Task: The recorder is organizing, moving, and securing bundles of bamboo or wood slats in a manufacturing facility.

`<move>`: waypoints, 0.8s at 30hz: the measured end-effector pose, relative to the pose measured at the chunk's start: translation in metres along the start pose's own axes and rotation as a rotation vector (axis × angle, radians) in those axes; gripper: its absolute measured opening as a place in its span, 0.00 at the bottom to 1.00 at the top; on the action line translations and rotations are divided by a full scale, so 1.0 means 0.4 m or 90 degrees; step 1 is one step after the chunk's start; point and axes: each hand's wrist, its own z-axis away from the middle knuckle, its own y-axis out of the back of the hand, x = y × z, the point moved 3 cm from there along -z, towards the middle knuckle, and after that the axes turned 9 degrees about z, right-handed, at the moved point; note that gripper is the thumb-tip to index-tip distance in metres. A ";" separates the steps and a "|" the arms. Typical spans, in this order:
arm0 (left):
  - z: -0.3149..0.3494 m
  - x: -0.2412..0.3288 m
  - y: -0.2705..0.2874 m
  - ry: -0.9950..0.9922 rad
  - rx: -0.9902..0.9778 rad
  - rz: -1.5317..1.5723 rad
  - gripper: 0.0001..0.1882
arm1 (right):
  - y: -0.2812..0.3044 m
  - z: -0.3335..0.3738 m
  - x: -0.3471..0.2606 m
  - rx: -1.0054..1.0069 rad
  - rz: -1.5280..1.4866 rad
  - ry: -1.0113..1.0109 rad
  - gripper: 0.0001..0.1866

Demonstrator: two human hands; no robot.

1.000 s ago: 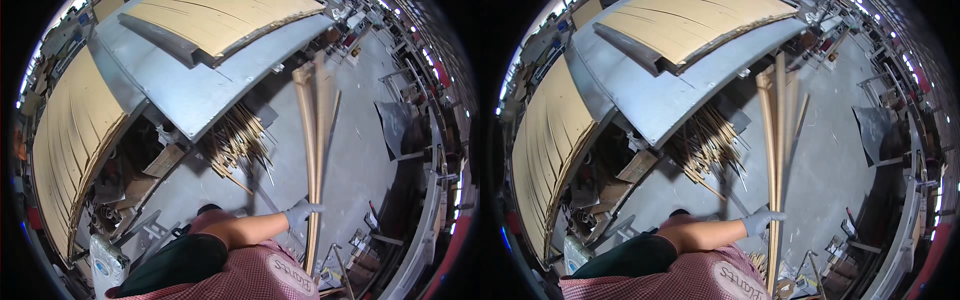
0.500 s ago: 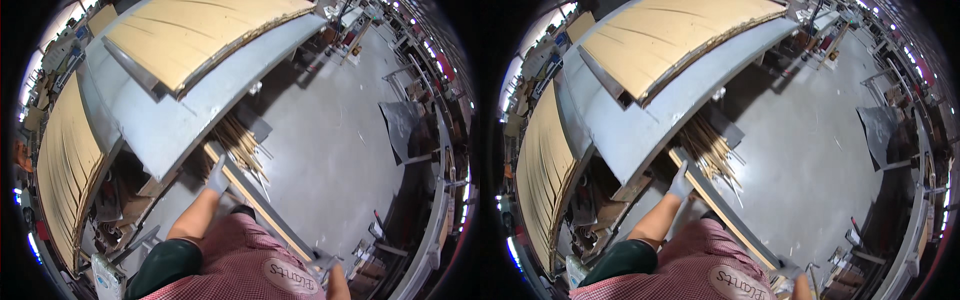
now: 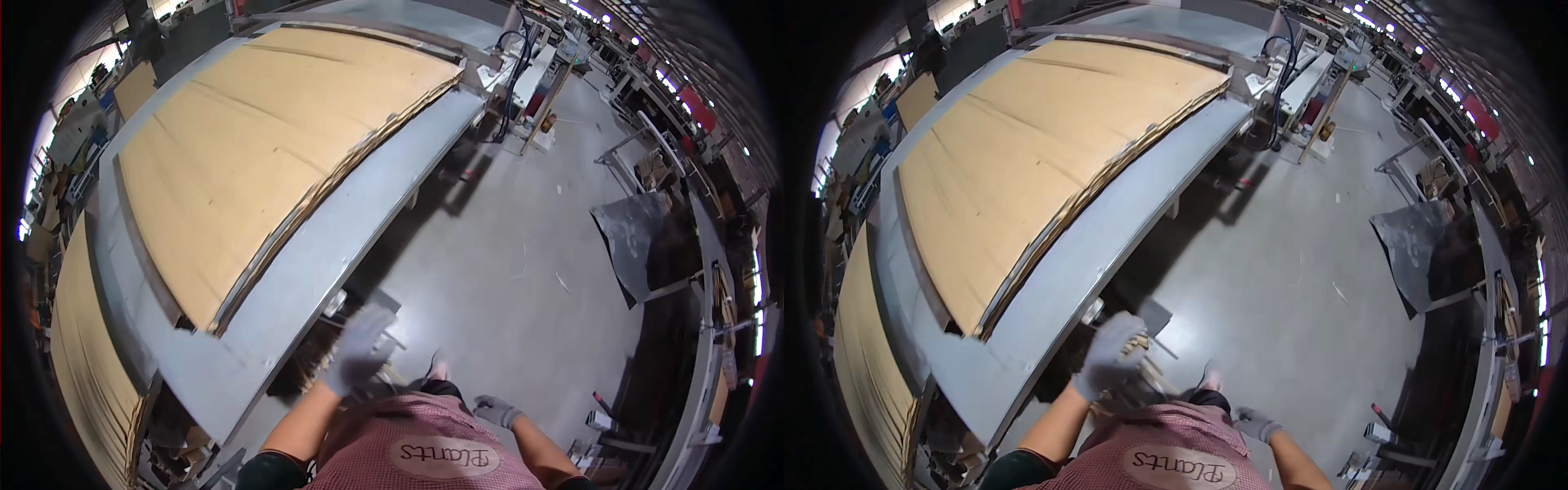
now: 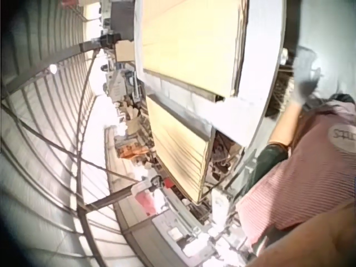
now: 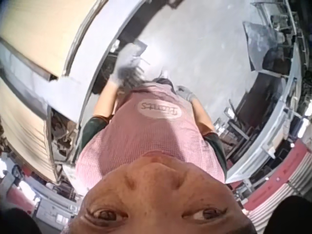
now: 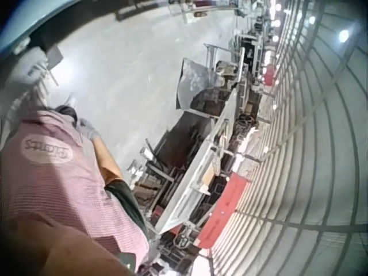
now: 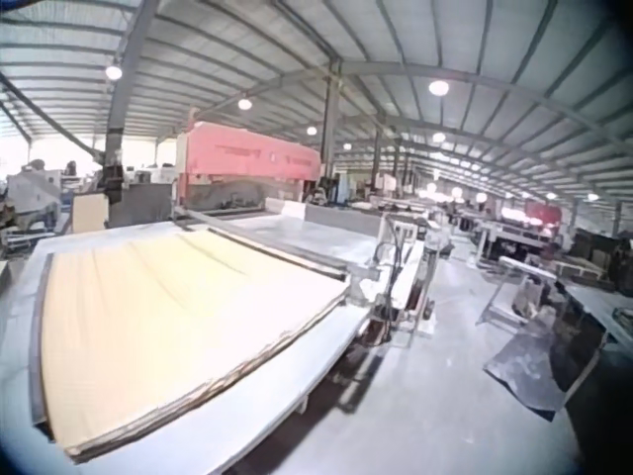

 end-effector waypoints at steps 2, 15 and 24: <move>-0.160 -0.016 0.051 0.053 0.054 -0.207 0.26 | 0.139 -0.053 0.111 0.030 -0.034 -0.062 0.31; -0.304 -0.184 0.046 0.280 0.104 -0.472 0.24 | 1.197 -0.653 -0.318 0.164 0.137 0.058 0.32; -0.908 -0.174 0.057 0.320 0.127 -0.134 0.08 | 1.503 -0.517 -1.132 0.180 0.112 0.501 0.20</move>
